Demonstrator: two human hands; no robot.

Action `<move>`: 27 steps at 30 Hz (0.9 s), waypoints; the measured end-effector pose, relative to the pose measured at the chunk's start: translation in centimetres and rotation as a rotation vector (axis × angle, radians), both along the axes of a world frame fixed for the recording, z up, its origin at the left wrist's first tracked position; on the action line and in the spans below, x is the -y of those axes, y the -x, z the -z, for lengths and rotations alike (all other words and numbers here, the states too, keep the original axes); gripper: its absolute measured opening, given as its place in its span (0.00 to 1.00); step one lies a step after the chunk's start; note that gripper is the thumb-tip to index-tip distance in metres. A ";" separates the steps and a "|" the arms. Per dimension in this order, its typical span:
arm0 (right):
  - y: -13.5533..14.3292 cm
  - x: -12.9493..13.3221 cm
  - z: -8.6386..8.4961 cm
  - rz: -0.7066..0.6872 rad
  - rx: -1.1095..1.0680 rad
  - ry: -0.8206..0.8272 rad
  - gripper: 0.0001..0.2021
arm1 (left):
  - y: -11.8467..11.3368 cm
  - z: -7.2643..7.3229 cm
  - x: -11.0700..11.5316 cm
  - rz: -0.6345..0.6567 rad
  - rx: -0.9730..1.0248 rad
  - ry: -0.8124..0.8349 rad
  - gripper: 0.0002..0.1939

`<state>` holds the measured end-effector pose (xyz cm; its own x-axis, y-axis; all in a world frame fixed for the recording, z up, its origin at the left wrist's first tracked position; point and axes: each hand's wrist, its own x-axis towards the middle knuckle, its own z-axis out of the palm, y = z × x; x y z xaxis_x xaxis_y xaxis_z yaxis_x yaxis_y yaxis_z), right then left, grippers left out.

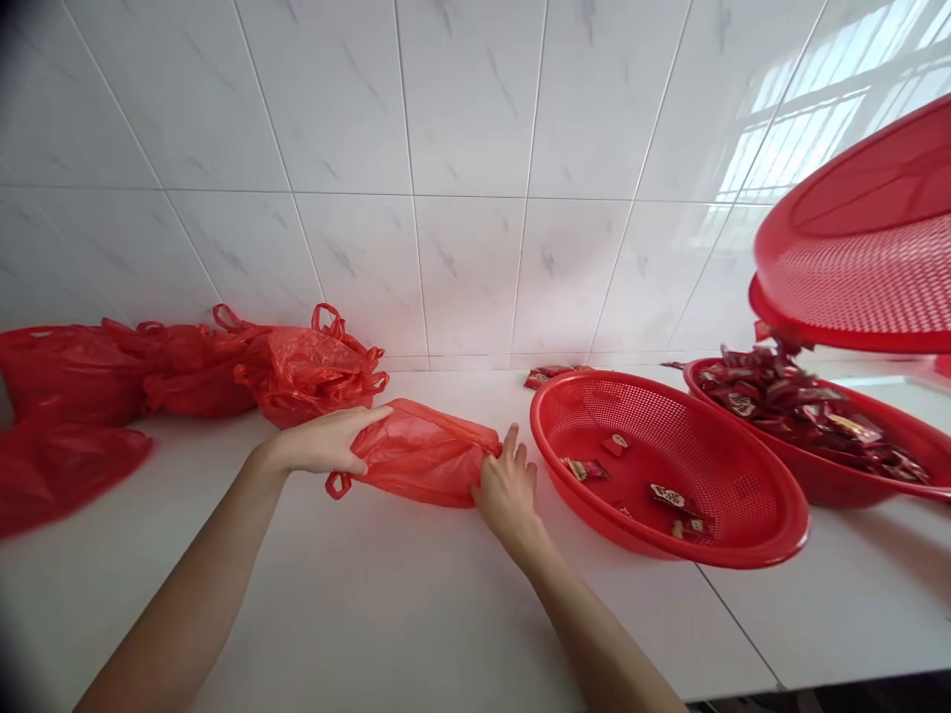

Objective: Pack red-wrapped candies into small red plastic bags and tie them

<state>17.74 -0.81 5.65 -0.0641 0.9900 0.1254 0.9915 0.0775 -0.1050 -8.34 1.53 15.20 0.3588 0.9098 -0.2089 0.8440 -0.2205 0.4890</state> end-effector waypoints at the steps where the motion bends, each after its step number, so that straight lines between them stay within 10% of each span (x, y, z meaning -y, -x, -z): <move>1: -0.1 0.0 -0.2 0.004 0.006 -0.004 0.14 | 0.3 0.1 -0.2 -0.030 -0.041 -0.038 0.48; 10: -1.1 -0.2 -1.1 -0.060 -0.123 0.011 0.08 | -4.0 2.0 -0.1 0.193 0.095 -0.700 0.22; 16: -3.0 -0.9 -0.8 -0.182 -0.505 0.058 0.29 | -6.3 3.6 -0.3 0.225 0.105 -0.950 0.25; 22: -3.3 -0.9 -1.3 -0.211 -0.629 0.074 0.26 | -6.2 4.1 -0.8 0.374 0.139 -0.549 0.15; 27: -3.0 -0.6 -1.1 -0.224 -0.514 0.139 0.20 | -5.6 5.4 -2.0 0.206 -0.114 -0.329 0.14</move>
<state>20.69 -0.20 6.72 -0.2392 0.9687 0.0657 0.7714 0.2307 -0.5931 -2.70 3.52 9.77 0.5322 0.8460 0.0325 0.8104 -0.5201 0.2697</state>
